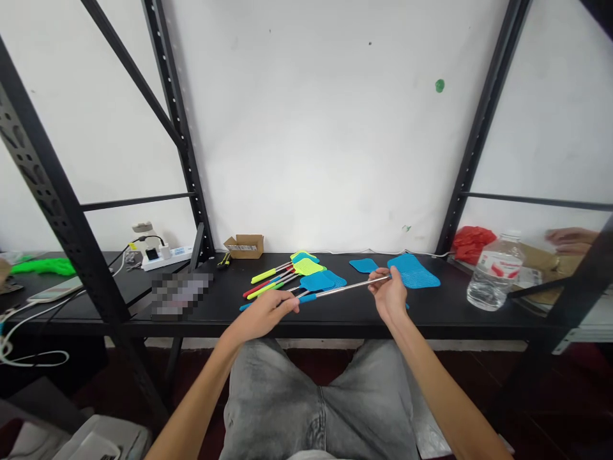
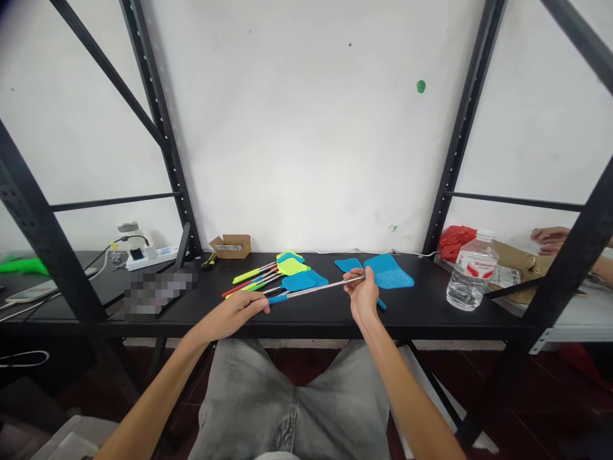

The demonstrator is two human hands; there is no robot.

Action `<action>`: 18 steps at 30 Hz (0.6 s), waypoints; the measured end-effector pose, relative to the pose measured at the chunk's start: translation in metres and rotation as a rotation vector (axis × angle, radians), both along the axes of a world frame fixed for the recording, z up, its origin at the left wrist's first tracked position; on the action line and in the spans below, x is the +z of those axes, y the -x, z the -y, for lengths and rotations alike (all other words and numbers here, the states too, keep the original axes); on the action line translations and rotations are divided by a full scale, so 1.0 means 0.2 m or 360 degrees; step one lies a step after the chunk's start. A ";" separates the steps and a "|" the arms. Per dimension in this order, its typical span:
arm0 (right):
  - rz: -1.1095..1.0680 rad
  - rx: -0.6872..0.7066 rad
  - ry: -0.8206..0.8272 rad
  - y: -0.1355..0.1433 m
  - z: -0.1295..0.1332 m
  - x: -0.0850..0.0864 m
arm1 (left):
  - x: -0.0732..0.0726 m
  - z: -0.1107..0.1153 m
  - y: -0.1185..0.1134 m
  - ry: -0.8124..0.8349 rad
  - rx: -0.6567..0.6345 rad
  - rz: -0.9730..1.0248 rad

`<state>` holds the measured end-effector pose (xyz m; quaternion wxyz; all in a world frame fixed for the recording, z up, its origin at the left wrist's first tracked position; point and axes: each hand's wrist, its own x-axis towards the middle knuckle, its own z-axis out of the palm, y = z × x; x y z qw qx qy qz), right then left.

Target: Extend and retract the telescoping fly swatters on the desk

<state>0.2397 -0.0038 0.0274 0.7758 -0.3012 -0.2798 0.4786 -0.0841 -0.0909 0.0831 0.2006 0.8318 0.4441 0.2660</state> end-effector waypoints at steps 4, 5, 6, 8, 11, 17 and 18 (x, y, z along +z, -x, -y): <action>-0.0001 0.0068 0.0009 0.06 0.04 0.00 | -0.02 0.00 -0.05 0.0016 -0.0011 0.0022; 0.0000 0.0078 0.0007 0.07 0.05 0.01 | -0.03 0.00 -0.05 0.0013 -0.0011 0.0030; 0.0009 0.0091 0.0002 0.08 0.06 0.01 | -0.03 0.00 -0.06 0.0010 -0.0018 0.0039; 0.0055 0.0139 -0.0012 0.13 0.08 0.01 | -0.05 0.00 -0.09 -0.0004 -0.0051 0.0060; 0.0159 0.0276 -0.0068 0.23 0.11 0.00 | -0.09 0.02 -0.18 0.0004 -0.0118 0.0090; 0.0455 0.0544 -0.0132 0.31 0.18 0.01 | -0.18 -0.01 -0.30 0.0140 -0.0170 0.0302; 0.0561 0.0678 -0.0154 0.32 0.19 0.01 | -0.20 -0.02 -0.31 0.0144 -0.0155 0.0382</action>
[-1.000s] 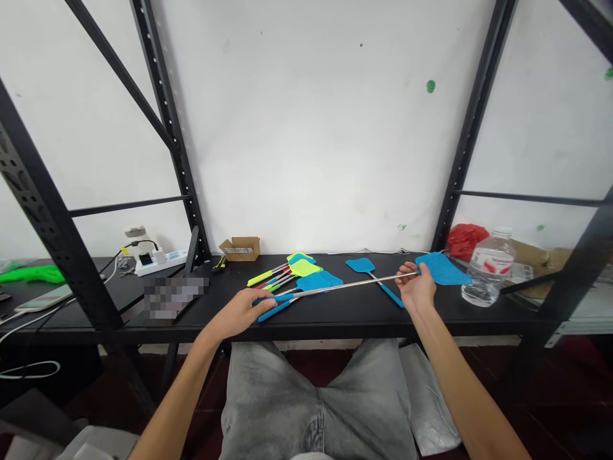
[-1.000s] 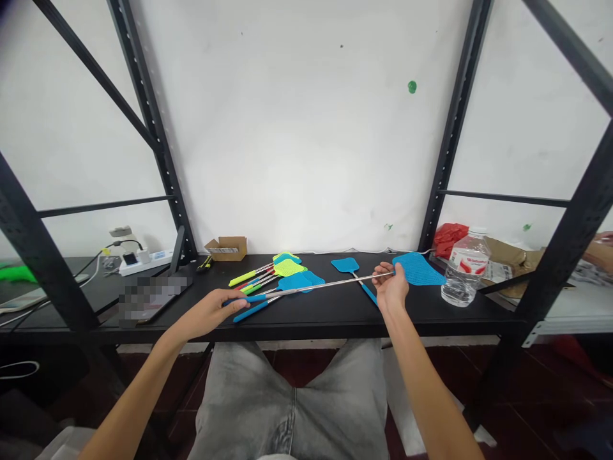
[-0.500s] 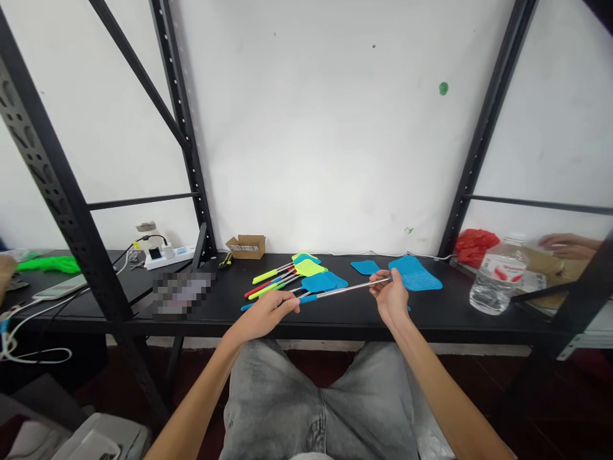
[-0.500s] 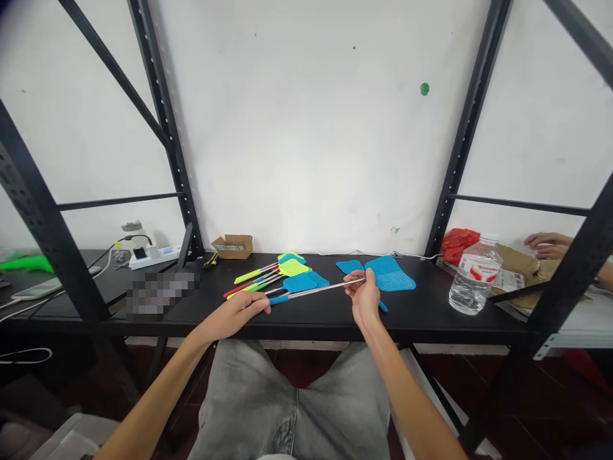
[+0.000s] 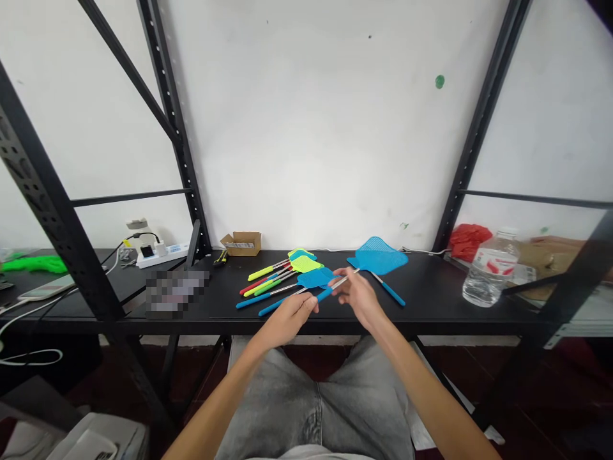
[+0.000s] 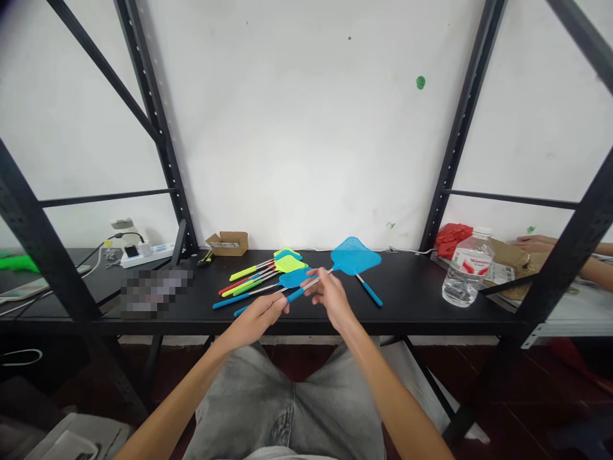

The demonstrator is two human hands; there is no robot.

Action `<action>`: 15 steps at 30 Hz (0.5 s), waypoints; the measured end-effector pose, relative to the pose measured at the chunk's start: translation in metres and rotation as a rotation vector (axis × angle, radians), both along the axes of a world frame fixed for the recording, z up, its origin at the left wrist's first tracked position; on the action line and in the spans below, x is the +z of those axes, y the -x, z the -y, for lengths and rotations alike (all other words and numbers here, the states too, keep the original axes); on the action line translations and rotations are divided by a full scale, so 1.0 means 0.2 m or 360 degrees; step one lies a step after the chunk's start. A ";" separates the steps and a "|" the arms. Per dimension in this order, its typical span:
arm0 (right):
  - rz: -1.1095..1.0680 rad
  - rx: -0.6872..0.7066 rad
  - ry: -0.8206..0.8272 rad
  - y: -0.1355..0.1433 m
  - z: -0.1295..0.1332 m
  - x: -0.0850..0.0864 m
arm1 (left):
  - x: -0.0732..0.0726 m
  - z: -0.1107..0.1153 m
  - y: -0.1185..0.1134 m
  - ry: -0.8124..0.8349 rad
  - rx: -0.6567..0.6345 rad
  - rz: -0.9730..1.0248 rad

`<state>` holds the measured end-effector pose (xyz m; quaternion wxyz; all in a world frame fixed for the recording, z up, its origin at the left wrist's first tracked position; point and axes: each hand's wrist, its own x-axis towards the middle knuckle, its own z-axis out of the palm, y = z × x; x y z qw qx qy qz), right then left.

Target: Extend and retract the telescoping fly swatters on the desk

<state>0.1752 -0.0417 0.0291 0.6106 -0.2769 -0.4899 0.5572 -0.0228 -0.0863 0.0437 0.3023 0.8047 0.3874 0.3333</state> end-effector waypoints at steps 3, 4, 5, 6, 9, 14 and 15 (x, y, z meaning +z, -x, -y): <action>0.0244 0.0349 -0.0060 0.04 0.04 -0.02 | -0.06 -0.04 -0.03 0.0058 0.0020 0.0219; 0.0273 0.0397 -0.0066 0.05 0.04 -0.02 | -0.08 -0.05 -0.03 0.0084 0.0001 0.0240; 0.0284 0.0413 -0.0060 0.05 0.04 -0.03 | -0.09 -0.05 -0.03 0.0101 -0.0019 0.0222; 0.0291 0.0403 -0.0038 0.03 0.03 -0.03 | -0.10 -0.05 -0.02 0.0108 -0.0031 0.0164; 0.0374 0.0284 0.0075 -0.07 -0.03 -0.03 | -0.09 -0.02 0.02 0.0042 0.0015 -0.0138; 0.0763 -0.0245 0.0105 -0.37 -0.20 -0.07 | -0.06 -0.02 0.09 -0.0148 0.0211 -0.0457; 0.0819 -0.0302 0.0119 -0.42 -0.23 -0.08 | -0.07 -0.03 0.10 -0.0173 0.0245 -0.0484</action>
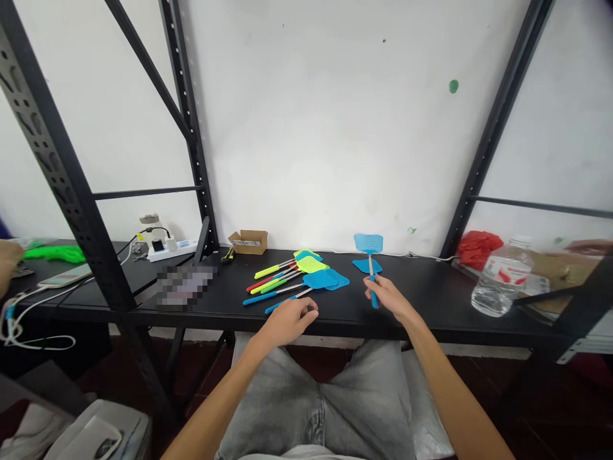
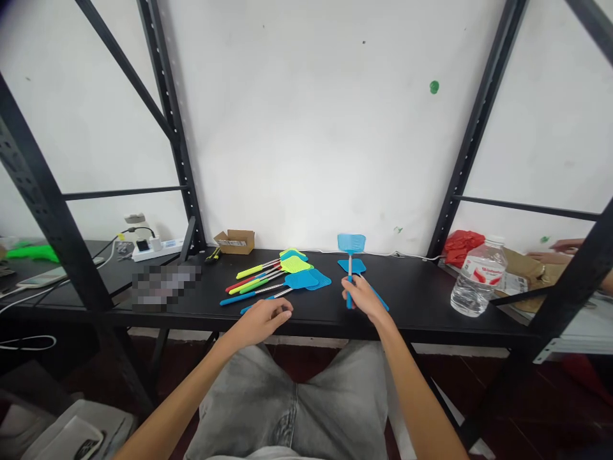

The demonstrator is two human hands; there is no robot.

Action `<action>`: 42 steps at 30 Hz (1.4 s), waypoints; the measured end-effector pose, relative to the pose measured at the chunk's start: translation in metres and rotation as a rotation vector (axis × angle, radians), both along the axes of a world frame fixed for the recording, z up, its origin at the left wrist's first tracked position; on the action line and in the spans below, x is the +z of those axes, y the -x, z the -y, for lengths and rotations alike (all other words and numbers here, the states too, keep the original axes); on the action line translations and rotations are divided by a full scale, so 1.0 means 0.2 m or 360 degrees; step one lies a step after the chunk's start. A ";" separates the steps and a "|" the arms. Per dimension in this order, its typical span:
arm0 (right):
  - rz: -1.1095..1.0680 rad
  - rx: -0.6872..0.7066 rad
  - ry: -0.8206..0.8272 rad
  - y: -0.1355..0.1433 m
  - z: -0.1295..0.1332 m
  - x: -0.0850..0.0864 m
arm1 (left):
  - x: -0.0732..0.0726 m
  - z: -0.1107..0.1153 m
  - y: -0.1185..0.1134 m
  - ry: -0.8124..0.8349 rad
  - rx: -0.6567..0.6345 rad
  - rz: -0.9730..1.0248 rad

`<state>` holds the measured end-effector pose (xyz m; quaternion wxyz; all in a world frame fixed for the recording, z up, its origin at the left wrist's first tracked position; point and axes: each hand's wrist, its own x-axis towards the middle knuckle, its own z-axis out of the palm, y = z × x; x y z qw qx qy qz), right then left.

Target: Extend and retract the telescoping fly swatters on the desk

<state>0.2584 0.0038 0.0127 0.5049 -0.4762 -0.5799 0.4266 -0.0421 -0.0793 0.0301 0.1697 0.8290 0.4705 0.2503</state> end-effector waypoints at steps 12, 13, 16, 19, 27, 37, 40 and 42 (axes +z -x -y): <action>0.0270 -0.0249 0.0119 -0.14 -0.09 -0.05 | -0.07 -0.07 0.07 -0.0325 0.0371 -0.0365; 0.0303 -0.0266 0.0110 -0.14 -0.10 -0.06 | -0.08 -0.08 0.08 -0.0325 0.0397 -0.0391; 0.0442 -0.0355 0.0064 -0.17 -0.10 -0.06 | -0.11 -0.10 0.11 -0.0341 0.0468 -0.0482; 0.0533 -0.0411 0.0021 -0.21 -0.11 -0.07 | -0.14 -0.12 0.13 -0.0325 0.0516 -0.0555; 0.0680 -0.0335 -0.0045 -0.24 -0.13 -0.08 | -0.11 -0.11 0.12 -0.0380 0.0558 -0.0638; 0.0754 -0.0366 -0.0123 -0.20 -0.11 -0.05 | -0.13 -0.15 0.14 -0.0457 0.0643 -0.0690; 0.0789 -0.0352 -0.0167 -0.19 -0.11 -0.06 | -0.12 -0.16 0.15 -0.0435 0.0653 -0.0671; 0.0818 -0.0353 -0.0206 -0.18 -0.11 -0.06 | -0.12 -0.16 0.16 -0.0443 0.0661 -0.0668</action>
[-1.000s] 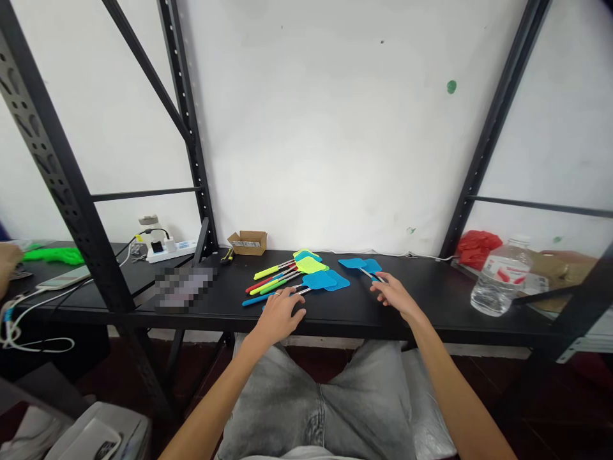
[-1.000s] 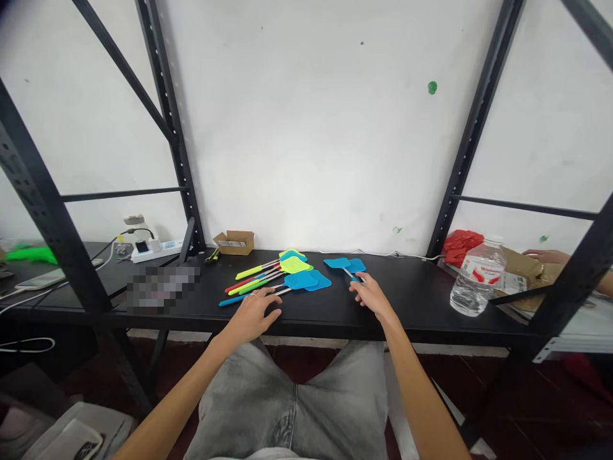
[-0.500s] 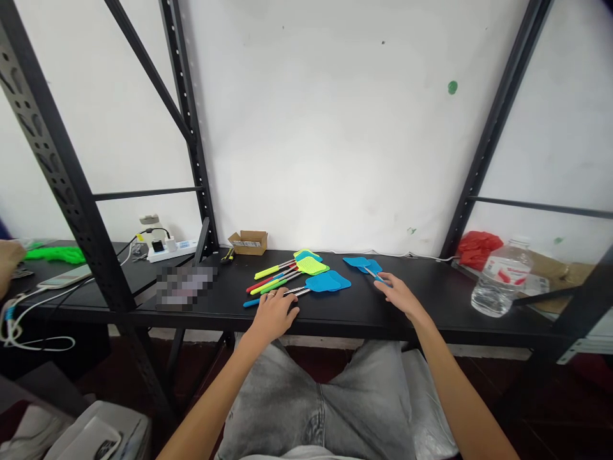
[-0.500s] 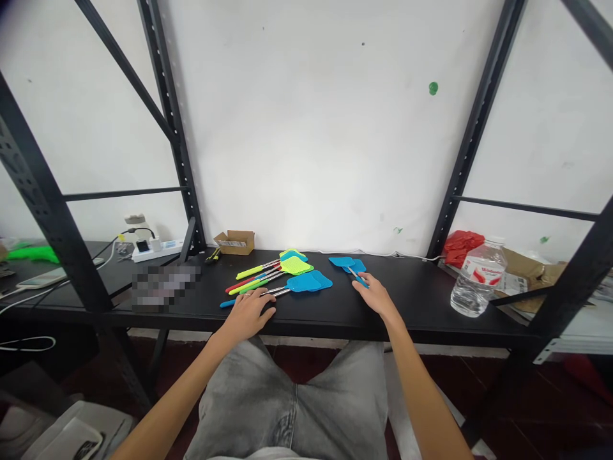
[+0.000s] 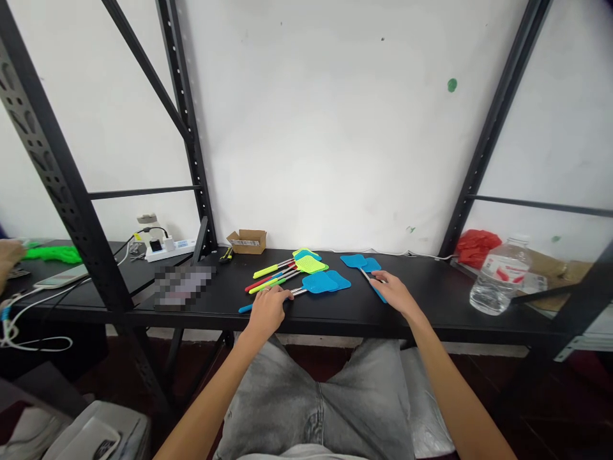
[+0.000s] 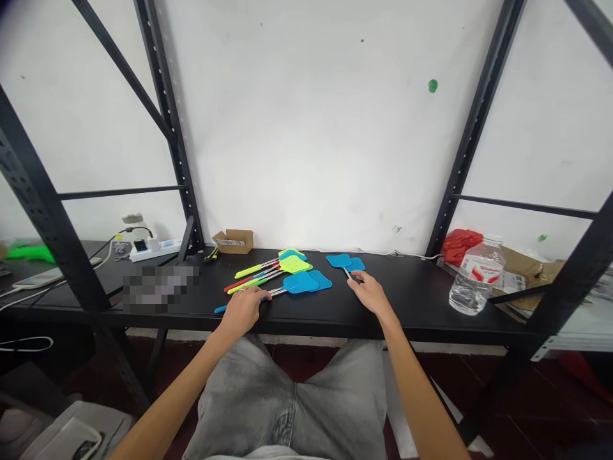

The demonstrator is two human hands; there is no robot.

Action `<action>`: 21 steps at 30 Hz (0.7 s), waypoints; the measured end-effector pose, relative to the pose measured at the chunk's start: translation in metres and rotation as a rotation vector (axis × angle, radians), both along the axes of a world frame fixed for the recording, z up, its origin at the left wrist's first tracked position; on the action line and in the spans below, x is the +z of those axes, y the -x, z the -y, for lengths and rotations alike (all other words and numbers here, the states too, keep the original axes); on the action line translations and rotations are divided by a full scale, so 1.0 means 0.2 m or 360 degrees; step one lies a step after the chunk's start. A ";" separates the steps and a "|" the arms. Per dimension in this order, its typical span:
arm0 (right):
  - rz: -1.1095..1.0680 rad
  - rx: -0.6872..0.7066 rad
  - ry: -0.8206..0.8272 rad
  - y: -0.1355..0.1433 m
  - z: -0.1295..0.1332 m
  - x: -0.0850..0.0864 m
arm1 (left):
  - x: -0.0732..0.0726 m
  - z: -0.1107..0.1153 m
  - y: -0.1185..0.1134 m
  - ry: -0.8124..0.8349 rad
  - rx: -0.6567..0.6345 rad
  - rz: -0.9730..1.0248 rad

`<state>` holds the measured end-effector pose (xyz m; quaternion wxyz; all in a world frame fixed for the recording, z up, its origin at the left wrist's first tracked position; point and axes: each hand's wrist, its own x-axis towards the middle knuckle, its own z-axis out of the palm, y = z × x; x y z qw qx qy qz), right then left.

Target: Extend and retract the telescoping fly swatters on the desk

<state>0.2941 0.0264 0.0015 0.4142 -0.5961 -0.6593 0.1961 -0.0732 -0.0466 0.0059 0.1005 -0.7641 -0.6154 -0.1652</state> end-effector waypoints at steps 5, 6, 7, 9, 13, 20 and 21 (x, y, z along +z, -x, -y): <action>0.0018 -0.0012 -0.0063 0.04 0.03 0.03 | 0.01 0.00 0.01 -0.0043 0.0028 -0.0017; 0.0015 -0.0014 -0.0072 0.04 0.04 0.03 | 0.01 0.00 0.01 -0.0052 0.0035 -0.0023; 0.0013 -0.0014 -0.0079 0.05 0.04 0.04 | 0.01 0.00 0.02 -0.0061 0.0043 -0.0027; 0.0009 -0.0010 -0.0082 0.06 0.05 0.05 | 0.02 0.00 0.02 -0.0080 0.0052 -0.0028; 0.0011 -0.0008 -0.0080 0.08 0.06 0.06 | 0.01 0.00 0.03 -0.0130 0.0045 -0.0005; 0.0108 0.0009 -0.0165 0.14 0.08 0.04 | -0.01 -0.02 0.05 -0.0215 0.0027 -0.0011; 0.0119 0.0020 -0.0180 0.15 0.08 0.04 | -0.01 -0.02 0.05 -0.0221 0.0028 -0.0010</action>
